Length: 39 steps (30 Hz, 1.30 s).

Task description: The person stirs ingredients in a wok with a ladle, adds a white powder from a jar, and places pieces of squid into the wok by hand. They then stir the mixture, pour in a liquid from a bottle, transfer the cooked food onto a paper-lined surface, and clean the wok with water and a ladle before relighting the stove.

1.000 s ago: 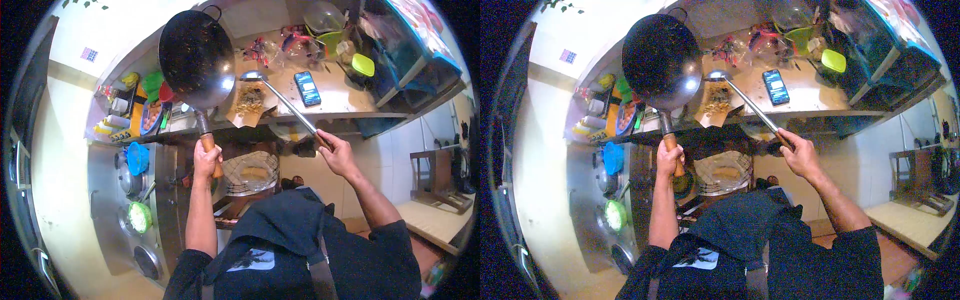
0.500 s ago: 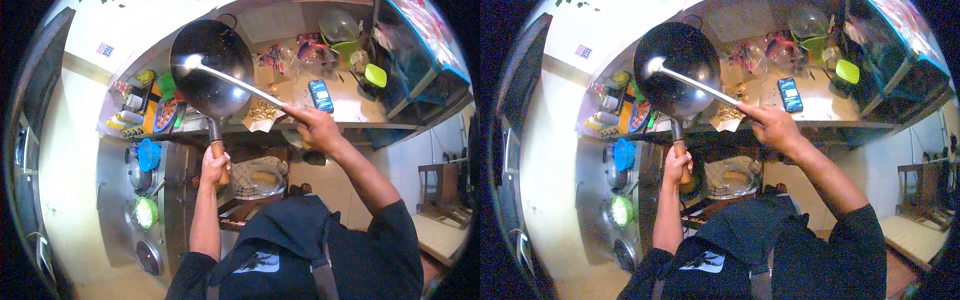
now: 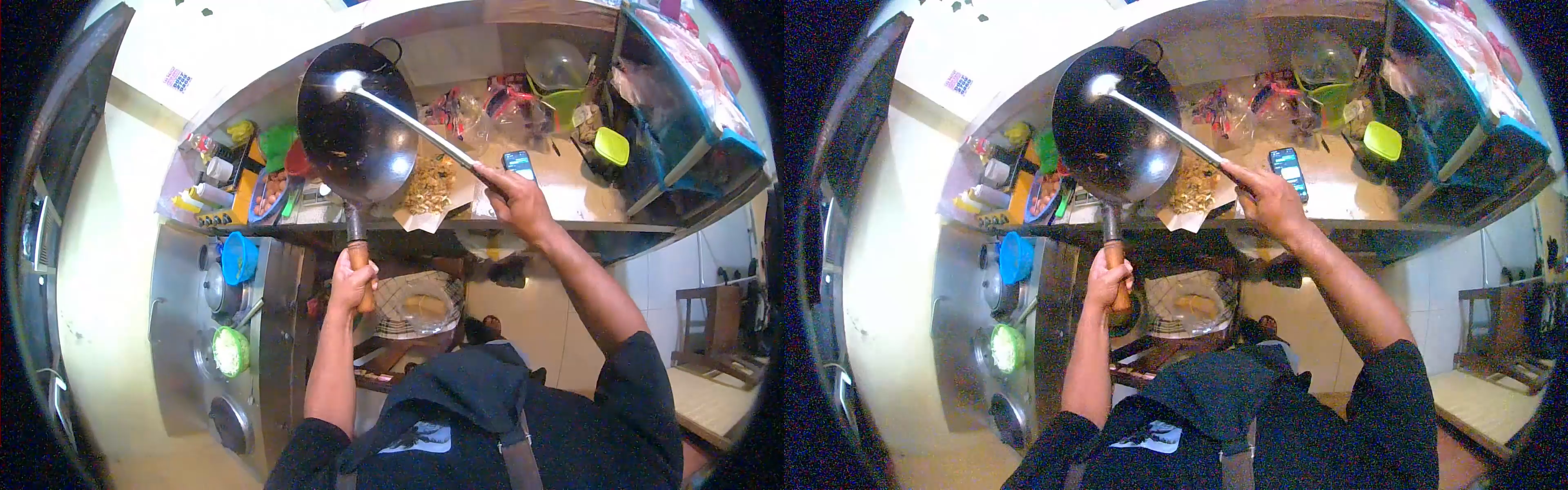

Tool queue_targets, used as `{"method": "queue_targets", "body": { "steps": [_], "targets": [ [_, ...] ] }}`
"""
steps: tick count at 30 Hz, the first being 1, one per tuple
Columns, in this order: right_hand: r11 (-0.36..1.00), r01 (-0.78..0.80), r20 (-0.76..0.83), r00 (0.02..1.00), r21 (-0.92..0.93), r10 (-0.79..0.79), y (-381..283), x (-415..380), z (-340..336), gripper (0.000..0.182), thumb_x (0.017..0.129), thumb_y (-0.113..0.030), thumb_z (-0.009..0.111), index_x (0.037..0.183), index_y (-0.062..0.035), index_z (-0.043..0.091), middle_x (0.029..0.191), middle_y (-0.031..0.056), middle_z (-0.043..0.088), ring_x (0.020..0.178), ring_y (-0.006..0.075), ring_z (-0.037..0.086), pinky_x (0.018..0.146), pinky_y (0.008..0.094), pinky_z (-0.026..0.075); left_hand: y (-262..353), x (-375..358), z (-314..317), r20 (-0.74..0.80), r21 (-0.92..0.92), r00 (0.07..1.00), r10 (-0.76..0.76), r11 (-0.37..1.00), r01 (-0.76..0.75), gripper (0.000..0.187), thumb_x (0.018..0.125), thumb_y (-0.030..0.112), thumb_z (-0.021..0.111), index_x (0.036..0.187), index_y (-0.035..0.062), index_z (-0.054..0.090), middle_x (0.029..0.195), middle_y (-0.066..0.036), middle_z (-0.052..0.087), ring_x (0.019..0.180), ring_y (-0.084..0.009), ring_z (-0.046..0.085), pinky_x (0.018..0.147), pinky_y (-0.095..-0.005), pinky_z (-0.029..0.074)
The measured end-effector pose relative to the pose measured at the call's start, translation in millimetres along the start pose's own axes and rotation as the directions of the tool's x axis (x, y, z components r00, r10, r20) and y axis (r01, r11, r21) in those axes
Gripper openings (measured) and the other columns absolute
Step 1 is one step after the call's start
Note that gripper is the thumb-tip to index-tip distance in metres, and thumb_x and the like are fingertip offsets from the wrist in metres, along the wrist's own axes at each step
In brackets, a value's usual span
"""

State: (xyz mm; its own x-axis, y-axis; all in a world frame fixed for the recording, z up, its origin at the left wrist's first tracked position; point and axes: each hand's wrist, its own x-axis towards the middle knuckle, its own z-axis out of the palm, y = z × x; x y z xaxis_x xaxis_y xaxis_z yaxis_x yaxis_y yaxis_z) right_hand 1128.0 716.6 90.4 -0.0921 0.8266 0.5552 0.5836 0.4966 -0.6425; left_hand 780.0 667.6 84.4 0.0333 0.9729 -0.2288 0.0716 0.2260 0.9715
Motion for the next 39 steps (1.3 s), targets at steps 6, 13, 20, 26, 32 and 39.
{"method": "queue_targets", "body": {
  "steps": [6, 13, 20, 26, 32, 39],
  "targets": [
    [0.969, 0.045, 0.269, 0.963, -0.242, 0.023, 34.1, -46.2, -19.5, 0.058, 0.076, -0.007, 0.063, 0.128, -0.0311, 0.053, 0.082, 0.0092, 0.06, 0.074, 0.0302, 0.062, 0.061, 0.039, 0.051, -1.0, -0.3, 7.0, 0.017, 0.026, 1.0, -0.009, 1.0, 0.008, 0.034, 0.071, 0.0, 0.059, 0.101, 0.004, 0.042, 0.068, -0.006, 0.055, 0.049, -0.0135, 0.052, 0.046, -0.0278, 0.045],
    [0.956, 0.024, 0.205, 0.978, -0.292, 0.038, 25.6, -43.3, -32.7, 0.054, 0.077, -0.011, 0.062, 0.126, -0.033, 0.053, 0.079, 0.0109, 0.058, 0.07, 0.0302, 0.062, 0.061, 0.0415, 0.051, -12.4, 2.7, 6.4, -0.057, 0.133, 0.997, 0.044, 0.99, -0.036, 0.032, 0.071, 0.003, 0.061, 0.096, 0.0046, 0.042, 0.068, -0.005, 0.053, 0.049, -0.0122, 0.052, 0.045, -0.0275, 0.045],
    [0.854, 0.084, 0.375, 0.917, -0.514, 0.135, 41.3, -63.6, -68.3, 0.056, 0.078, -0.007, 0.059, 0.127, -0.0323, 0.053, 0.076, 0.0082, 0.056, 0.068, 0.0281, 0.061, 0.06, 0.039, 0.052, -12.1, -6.7, 7.1, -0.147, 0.341, 0.987, 0.067, 0.94, -0.012, 0.033, 0.072, 0.003, 0.063, 0.098, 0.0038, 0.043, 0.069, -0.003, 0.052, 0.05, -0.0109, 0.051, 0.045, -0.0258, 0.042],
    [0.871, 0.124, 0.34, 0.939, -0.476, 0.052, 5.0, -55.9, -57.9, 0.055, 0.078, -0.005, 0.058, 0.126, -0.0323, 0.055, 0.079, 0.0092, 0.058, 0.076, 0.0301, 0.062, 0.065, 0.0388, 0.051, -21.7, -6.9, 4.2, -0.126, 0.177, 0.978, 0.169, 0.973, -0.146, 0.034, 0.072, 0.003, 0.063, 0.1, 0.0021, 0.044, 0.071, -0.003, 0.051, 0.053, -0.0095, 0.051, 0.048, -0.0254, 0.043],
    [0.901, -0.429, 0.242, 0.882, 0.061, 0.403, 16.7, -112.6, -90.4, 0.05, 0.083, -0.012, 0.064, 0.13, -0.0058, 0.049, 0.087, 0.0074, 0.063, 0.06, 0.0138, 0.055, 0.054, 0.0259, 0.045, -7.1, -47.1, -33.2, -0.156, 0.063, 0.977, 0.145, 0.989, -0.137, 0.033, 0.073, 0.002, 0.061, 0.101, 0.0025, 0.043, 0.071, -0.005, 0.053, 0.052, -0.0104, 0.051, 0.048, -0.0264, 0.044],
    [0.356, -0.851, 0.642, 0.526, 0.387, 0.558, -139.8, -123.7, -66.5, 0.052, 0.084, -0.022, 0.064, 0.129, -0.0032, 0.045, 0.059, 0.0005, 0.05, 0.037, 0.0077, 0.042, 0.033, 0.0218, 0.033, 1.1, -204.6, -137.4, -0.076, -0.526, 0.994, 0.079, 0.844, -0.108, 0.035, 0.077, 0.003, 0.058, 0.109, 0.0012, 0.043, 0.072, -0.007, 0.051, 0.05, -0.0152, 0.051, 0.043, -0.0293, 0.044]
  ]
}}
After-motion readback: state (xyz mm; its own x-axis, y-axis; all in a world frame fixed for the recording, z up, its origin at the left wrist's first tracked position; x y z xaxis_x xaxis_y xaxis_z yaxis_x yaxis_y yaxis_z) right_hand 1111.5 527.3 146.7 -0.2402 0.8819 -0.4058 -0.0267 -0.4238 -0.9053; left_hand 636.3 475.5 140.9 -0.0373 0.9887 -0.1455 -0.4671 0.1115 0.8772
